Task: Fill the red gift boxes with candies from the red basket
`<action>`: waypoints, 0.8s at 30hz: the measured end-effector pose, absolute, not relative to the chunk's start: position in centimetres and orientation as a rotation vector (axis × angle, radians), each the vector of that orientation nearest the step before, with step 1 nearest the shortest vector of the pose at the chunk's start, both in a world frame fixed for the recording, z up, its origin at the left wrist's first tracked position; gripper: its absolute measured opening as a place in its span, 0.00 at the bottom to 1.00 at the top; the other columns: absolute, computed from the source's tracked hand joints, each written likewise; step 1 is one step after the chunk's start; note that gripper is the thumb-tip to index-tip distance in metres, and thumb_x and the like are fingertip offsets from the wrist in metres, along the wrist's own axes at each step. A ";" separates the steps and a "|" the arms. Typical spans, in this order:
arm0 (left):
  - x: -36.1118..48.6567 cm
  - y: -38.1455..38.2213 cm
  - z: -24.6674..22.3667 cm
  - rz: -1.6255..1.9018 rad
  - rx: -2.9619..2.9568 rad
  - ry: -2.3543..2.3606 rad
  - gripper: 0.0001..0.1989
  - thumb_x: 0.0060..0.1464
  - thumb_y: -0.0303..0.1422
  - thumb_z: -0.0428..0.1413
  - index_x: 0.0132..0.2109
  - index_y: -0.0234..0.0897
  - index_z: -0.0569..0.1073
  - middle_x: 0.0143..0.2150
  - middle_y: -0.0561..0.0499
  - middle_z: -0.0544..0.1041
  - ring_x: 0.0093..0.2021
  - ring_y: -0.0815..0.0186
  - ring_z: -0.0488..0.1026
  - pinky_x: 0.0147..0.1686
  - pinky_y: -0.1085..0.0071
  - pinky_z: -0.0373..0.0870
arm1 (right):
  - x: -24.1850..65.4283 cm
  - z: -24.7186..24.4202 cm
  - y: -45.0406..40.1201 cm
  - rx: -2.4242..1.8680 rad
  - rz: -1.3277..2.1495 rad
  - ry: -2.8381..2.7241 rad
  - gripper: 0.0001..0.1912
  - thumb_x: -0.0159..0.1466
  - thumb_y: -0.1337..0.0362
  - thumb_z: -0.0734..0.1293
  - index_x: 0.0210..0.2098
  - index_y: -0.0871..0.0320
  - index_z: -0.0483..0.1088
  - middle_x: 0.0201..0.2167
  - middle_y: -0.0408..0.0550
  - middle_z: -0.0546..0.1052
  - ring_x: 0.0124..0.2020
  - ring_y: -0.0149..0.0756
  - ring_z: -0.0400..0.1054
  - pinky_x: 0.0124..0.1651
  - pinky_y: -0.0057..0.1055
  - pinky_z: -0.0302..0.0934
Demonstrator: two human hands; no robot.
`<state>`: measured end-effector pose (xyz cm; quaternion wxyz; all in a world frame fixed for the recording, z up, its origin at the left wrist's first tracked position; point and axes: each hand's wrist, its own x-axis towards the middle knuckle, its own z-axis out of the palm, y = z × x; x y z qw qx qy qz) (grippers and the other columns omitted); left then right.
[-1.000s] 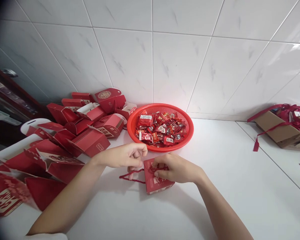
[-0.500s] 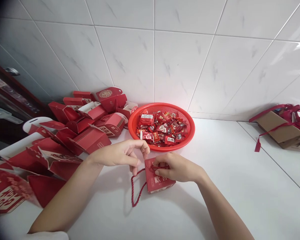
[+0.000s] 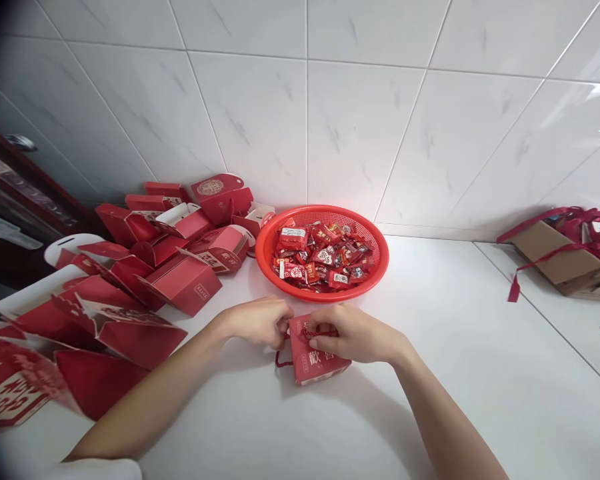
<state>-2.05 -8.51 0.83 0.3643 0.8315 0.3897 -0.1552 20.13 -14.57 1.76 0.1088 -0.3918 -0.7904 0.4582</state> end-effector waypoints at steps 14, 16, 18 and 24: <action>-1.4 -8.2 -1.0 -0.028 1.971 1.065 0.15 0.36 0.22 0.60 0.24 0.39 0.60 0.22 0.62 0.64 0.24 0.71 0.61 0.24 0.72 0.56 | 20.6 1.9 -14.7 -1.167 1.288 -2.316 0.04 0.67 0.67 0.63 0.34 0.57 0.65 0.29 0.42 0.69 0.28 0.30 0.59 0.28 0.27 0.52; -1.8 -8.0 -0.8 -0.025 1.937 1.039 0.14 0.37 0.21 0.59 0.25 0.40 0.61 0.22 0.61 0.67 0.25 0.70 0.65 0.25 0.73 0.58 | 20.7 2.0 -14.7 -1.160 1.292 -2.320 0.03 0.67 0.67 0.63 0.35 0.57 0.65 0.30 0.42 0.70 0.28 0.31 0.59 0.28 0.27 0.52; -2.5 -8.0 -0.1 -0.041 1.810 0.952 0.13 0.43 0.23 0.59 0.29 0.40 0.62 0.23 0.60 0.70 0.26 0.68 0.71 0.27 0.74 0.61 | 20.6 2.0 -14.7 -1.165 1.296 -2.320 0.04 0.67 0.67 0.63 0.34 0.57 0.65 0.30 0.42 0.69 0.27 0.30 0.59 0.28 0.27 0.52; -4.4 -9.1 3.5 0.174 1.450 0.470 0.16 0.60 0.41 0.64 0.39 0.40 0.64 0.34 0.49 0.82 0.37 0.61 0.81 0.44 0.64 0.74 | 20.9 2.2 -14.6 -1.153 1.337 -2.271 0.04 0.67 0.67 0.65 0.36 0.59 0.70 0.31 0.43 0.72 0.29 0.30 0.60 0.30 0.27 0.55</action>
